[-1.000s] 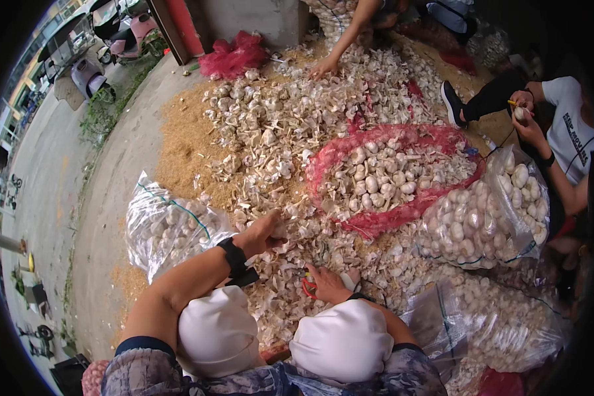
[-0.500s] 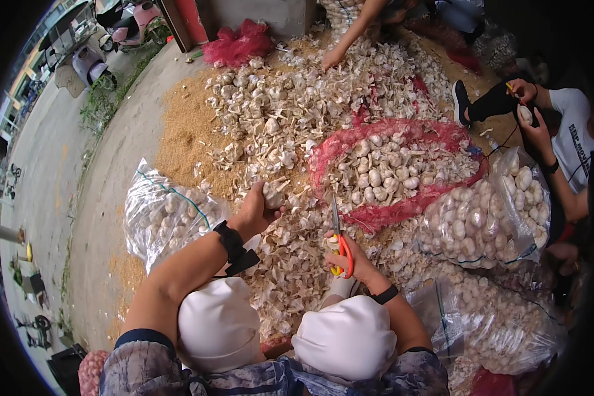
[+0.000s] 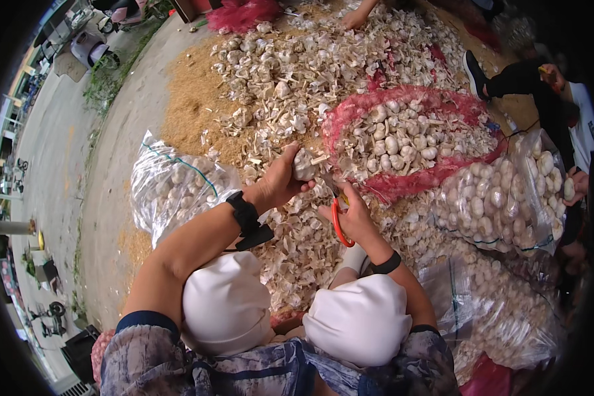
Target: The person picks up garlic bulbs from a pile, peels away the outer skin by hand, and uses shears to trim the roots. They place the cleaned garlic into a plastic bag and repeat the process.
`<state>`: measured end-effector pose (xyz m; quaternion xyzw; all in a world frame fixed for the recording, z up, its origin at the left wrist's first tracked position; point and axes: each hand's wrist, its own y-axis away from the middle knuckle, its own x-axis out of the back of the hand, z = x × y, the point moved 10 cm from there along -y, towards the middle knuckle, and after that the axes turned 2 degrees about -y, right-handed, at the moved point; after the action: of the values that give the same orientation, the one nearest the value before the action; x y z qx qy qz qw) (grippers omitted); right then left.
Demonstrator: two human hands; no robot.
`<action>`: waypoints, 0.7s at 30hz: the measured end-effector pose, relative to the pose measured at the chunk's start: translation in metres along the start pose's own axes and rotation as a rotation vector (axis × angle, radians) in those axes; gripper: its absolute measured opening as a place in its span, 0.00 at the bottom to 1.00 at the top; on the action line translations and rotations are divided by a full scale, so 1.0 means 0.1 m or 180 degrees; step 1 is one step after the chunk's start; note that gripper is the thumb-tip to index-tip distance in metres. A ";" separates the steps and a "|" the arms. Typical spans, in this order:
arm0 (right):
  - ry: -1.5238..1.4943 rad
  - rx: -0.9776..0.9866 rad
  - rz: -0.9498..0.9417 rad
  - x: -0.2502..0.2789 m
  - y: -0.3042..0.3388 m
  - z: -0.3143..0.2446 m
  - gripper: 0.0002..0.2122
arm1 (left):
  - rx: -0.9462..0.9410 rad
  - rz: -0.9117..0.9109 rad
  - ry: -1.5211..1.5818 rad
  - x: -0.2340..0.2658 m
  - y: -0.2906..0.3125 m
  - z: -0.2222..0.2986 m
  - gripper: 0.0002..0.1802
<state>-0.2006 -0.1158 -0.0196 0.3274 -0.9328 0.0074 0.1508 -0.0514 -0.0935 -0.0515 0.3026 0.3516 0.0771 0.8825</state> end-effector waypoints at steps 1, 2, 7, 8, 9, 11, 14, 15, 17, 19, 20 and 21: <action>0.0003 -0.0009 0.0012 -0.01 -0.01 -0.02 0.28 | 0.0048 -0.0002 -0.0101 -0.01 0.00 -0.03 0.27; 0.0216 0.0131 0.0037 -0.01 -0.03 -0.09 0.28 | 0.0091 0.0001 -0.0201 -0.02 0.00 -0.06 0.28; 0.0261 0.0262 0.0191 0.00 -0.05 -0.12 0.21 | 0.0044 -0.0122 -0.0238 -0.09 0.00 -0.07 0.28; 0.0259 0.0251 0.0190 -0.01 -0.05 -0.14 0.21 | 0.0040 -0.0095 -0.0253 -0.08 0.00 -0.07 0.27; -0.0049 0.0180 0.0155 -0.04 -0.03 -0.15 0.18 | 0.0053 -0.0093 -0.0250 -0.07 0.00 -0.08 0.27; -0.0362 0.0098 0.0122 -0.09 -0.01 -0.14 0.15 | 0.0033 -0.0016 -0.0216 -0.02 0.00 -0.10 0.25; -0.0525 0.0229 0.0232 -0.09 0.04 -0.07 0.12 | 0.0063 -0.0119 -0.0212 0.00 -0.02 -0.13 0.24; -0.0554 0.0168 0.0224 -0.10 0.05 0.08 0.12 | 0.0084 -0.0134 -0.0212 -0.02 -0.02 -0.15 0.24; -0.0590 0.0091 0.0236 -0.09 0.10 0.20 0.12 | 0.0122 0.0150 -0.0244 0.08 -0.02 -0.17 0.26; -0.0887 -0.1157 -0.0094 -0.22 0.22 0.49 0.12 | 0.0180 0.0232 -0.0259 0.24 -0.02 -0.16 0.25; -0.0022 -0.0914 0.0020 -0.08 0.25 0.89 0.17 | 0.0257 0.0262 -0.0097 0.10 -0.05 -0.18 0.22; 0.1158 -0.0434 0.0179 -0.07 0.29 0.82 0.18 | 0.0304 0.0438 0.0040 0.19 0.00 -0.16 0.20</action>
<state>-0.2356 -0.0981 -0.0970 0.2835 -0.8972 0.0074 0.3385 -0.0476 -0.0791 -0.0716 0.3674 0.3388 0.1227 0.8574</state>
